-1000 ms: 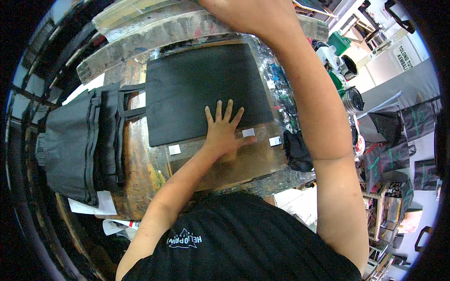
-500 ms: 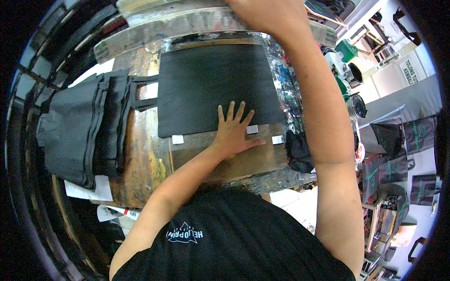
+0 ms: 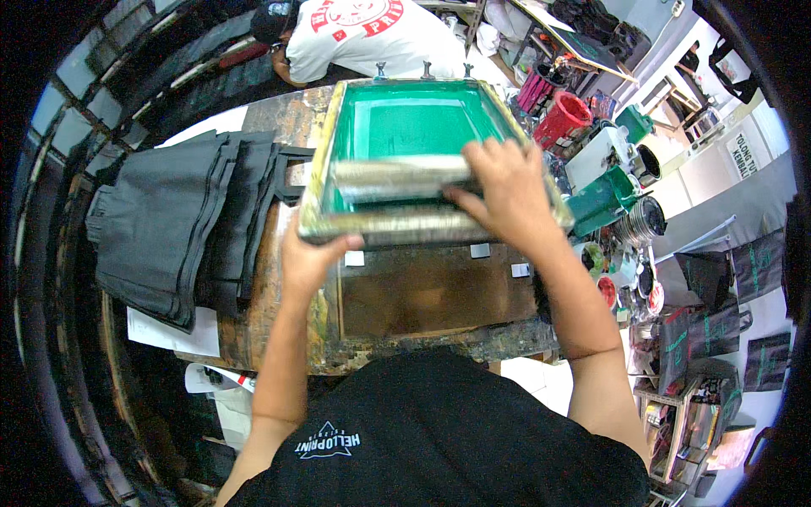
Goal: The person performs screen printing on black tote bags using green ink and a squeegee, repeating the process for multiple bags on a printing press.
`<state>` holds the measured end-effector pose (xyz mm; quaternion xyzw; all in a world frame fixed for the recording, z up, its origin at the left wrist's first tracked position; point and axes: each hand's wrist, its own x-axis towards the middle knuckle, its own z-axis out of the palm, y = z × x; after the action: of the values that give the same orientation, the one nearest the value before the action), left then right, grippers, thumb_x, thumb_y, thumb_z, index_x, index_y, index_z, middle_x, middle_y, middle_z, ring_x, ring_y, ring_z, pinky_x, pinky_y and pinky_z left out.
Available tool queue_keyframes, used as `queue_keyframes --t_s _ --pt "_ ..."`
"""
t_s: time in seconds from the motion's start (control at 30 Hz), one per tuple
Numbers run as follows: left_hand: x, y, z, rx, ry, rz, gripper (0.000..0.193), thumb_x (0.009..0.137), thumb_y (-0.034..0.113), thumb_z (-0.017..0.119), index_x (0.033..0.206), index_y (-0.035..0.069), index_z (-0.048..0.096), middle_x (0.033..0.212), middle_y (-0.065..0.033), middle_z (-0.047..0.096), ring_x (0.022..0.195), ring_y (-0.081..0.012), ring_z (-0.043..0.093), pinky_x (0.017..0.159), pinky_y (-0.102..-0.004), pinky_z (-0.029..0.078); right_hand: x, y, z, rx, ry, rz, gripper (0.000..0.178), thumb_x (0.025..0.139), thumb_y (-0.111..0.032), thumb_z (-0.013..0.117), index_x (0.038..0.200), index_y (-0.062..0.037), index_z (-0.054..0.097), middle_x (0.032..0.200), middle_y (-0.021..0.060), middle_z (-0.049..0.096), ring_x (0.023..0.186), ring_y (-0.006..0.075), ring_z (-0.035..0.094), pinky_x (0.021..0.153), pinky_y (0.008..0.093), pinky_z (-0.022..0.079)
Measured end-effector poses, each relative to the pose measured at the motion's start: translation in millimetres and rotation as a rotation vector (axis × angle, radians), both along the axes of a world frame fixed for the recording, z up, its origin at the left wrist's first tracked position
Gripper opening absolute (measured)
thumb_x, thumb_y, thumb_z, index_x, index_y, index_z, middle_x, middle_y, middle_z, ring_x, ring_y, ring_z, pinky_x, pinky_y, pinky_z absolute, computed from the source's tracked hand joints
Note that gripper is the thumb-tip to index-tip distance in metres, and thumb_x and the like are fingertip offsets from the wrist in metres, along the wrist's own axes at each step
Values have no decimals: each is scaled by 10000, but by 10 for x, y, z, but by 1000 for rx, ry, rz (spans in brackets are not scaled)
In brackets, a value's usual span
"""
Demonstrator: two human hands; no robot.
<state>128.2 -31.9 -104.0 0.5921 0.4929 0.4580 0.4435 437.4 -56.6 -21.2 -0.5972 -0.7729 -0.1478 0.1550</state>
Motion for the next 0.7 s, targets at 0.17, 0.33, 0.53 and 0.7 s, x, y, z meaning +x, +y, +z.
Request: queue_keyframes --t_s 0.17,0.33,0.53,0.7 --pt "-154 -279 -1012 177 380 88 942 634 360 1008 1391 -20 596 1110 -146 762 1059 -256 709 979 -435 512 43 96 -799 -164 48 -5 604 712 -234 893 1218 -137 577 1052 80 626 1080 303 604 938 514 374" --pt "-196 -286 -1357 333 618 149 1181 588 588 959 1483 -43 517 1243 -187 721 1161 -337 637 1082 -465 327 149 215 -701 -254 84 -29 603 728 -273 904 1210 -132 569 1059 89 653 1101 334 624 915 529 384" --pt "-206 -241 -1357 437 687 116 1238 587 660 924 1491 -71 500 1096 -144 729 1026 -291 661 968 -460 372 49 13 -748 -400 49 -20 621 725 -281 903 1211 -118 551 1088 112 646 1119 340 625 929 529 384" --pt "-253 -270 -1347 405 690 101 1261 558 624 940 1510 -68 486 1066 -133 717 974 -287 640 945 -450 376 -76 -43 -907 -255 22 -35 619 696 -206 895 1217 -145 567 1040 67 615 1080 297 596 943 552 372"
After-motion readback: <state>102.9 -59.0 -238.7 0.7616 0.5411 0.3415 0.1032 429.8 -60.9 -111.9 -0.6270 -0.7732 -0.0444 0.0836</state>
